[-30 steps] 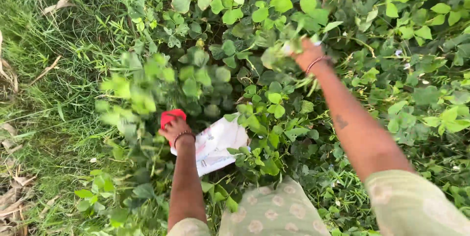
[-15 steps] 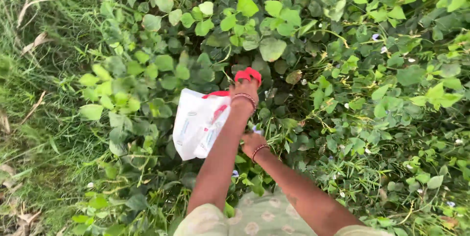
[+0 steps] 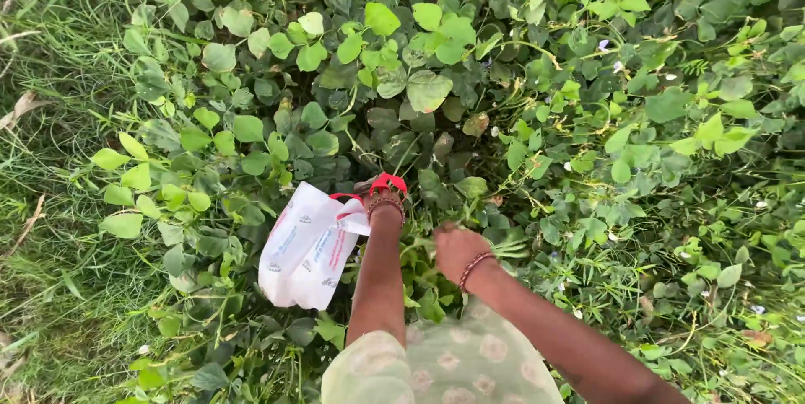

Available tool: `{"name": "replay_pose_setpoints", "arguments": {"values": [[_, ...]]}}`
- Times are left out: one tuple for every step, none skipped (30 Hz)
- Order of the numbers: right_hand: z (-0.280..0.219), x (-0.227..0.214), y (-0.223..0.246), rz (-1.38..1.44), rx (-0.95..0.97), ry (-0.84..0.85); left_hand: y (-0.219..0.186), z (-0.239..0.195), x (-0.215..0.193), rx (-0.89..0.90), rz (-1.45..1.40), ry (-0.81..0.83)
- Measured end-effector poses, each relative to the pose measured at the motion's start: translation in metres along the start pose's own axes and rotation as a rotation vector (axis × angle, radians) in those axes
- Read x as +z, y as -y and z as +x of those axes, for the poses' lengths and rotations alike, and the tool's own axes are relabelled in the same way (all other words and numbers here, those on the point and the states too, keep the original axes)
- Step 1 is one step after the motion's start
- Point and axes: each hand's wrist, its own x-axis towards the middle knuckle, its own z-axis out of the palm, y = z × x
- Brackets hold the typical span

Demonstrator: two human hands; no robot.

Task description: Harvesting green beans from plants in a field and placing them into a plastic bag.

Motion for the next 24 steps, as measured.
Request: {"name": "replay_pose_setpoints", "arguments": {"values": [[-0.001,-0.015,-0.013,0.041,0.131,-0.013,0.0,-0.004,0.002,0.001,0.001,-0.021],[-0.001,-0.029,-0.026,0.083,0.259,-0.025,0.001,-0.008,0.005,-0.001,0.002,-0.041],[0.006,-0.045,-0.037,0.083,0.259,-0.028,0.001,-0.015,0.005,0.0,0.004,-0.045],[0.014,-0.059,-0.047,0.134,0.325,-0.054,0.001,-0.022,0.008,0.01,0.013,-0.094],[0.022,-0.074,-0.057,0.185,0.39,-0.08,0.001,-0.029,0.011,0.021,0.024,-0.142],[0.041,-0.072,-0.084,0.176,0.389,-0.089,-0.004,-0.029,0.008,0.023,0.018,-0.153],[0.061,-0.071,-0.112,0.12,0.359,-0.276,-0.008,-0.027,0.004,0.037,0.018,-0.194],[0.08,-0.066,-0.136,0.07,0.32,-0.45,-0.008,-0.031,0.007,0.045,0.02,-0.223],[0.088,-0.091,-0.145,0.069,0.316,-0.446,-0.009,-0.037,0.014,0.04,0.017,-0.221],[0.101,-0.118,-0.153,0.115,0.341,-0.468,-0.008,-0.038,0.016,0.032,0.016,-0.226],[0.115,-0.146,-0.162,0.161,0.367,-0.489,-0.007,-0.039,0.019,0.023,0.015,-0.231],[0.134,-0.176,-0.166,0.16,0.361,-0.495,-0.006,-0.037,0.028,0.019,0.014,-0.238],[0.152,-0.207,-0.17,0.174,0.431,-0.471,-0.006,-0.034,0.037,-0.007,-0.045,-0.23],[0.169,-0.232,-0.174,0.19,0.505,-0.437,-0.006,-0.035,0.05,-0.031,-0.102,-0.212],[0.197,-0.248,-0.178,0.19,0.503,-0.434,-0.007,-0.038,0.058,-0.034,-0.103,-0.209],[0.226,-0.264,-0.181,0.018,0.411,-0.45,-0.008,-0.042,0.066,-0.036,-0.107,-0.201],[0.254,-0.279,-0.182,-0.153,0.316,-0.463,-0.008,-0.047,0.075,-0.038,-0.111,-0.193],[0.287,-0.282,-0.188,-0.156,0.301,-0.473,-0.01,-0.041,0.083,-0.05,-0.117,-0.205],[0.319,-0.285,-0.192,-0.21,0.294,-0.487,-0.012,-0.035,0.091,-0.059,-0.129,-0.279],[0.348,-0.278,-0.197,-0.261,0.289,-0.484,-0.016,-0.039,0.109,-0.066,-0.142,-0.335],[0.352,-0.272,-0.18,-0.263,0.276,-0.477,-0.021,-0.044,0.103,-0.078,-0.149,-0.33],[0.357,-0.265,-0.163,-0.184,0.299,-0.408,-0.022,-0.05,0.096,-0.074,-0.16,-0.271],[0.36,-0.259,-0.145,-0.106,0.321,-0.337,-0.024,-0.055,0.089,-0.068,-0.17,-0.211],[0.374,-0.237,-0.134,-0.102,0.308,-0.335,-0.025,-0.056,0.088,-0.082,-0.171,-0.211]]}}
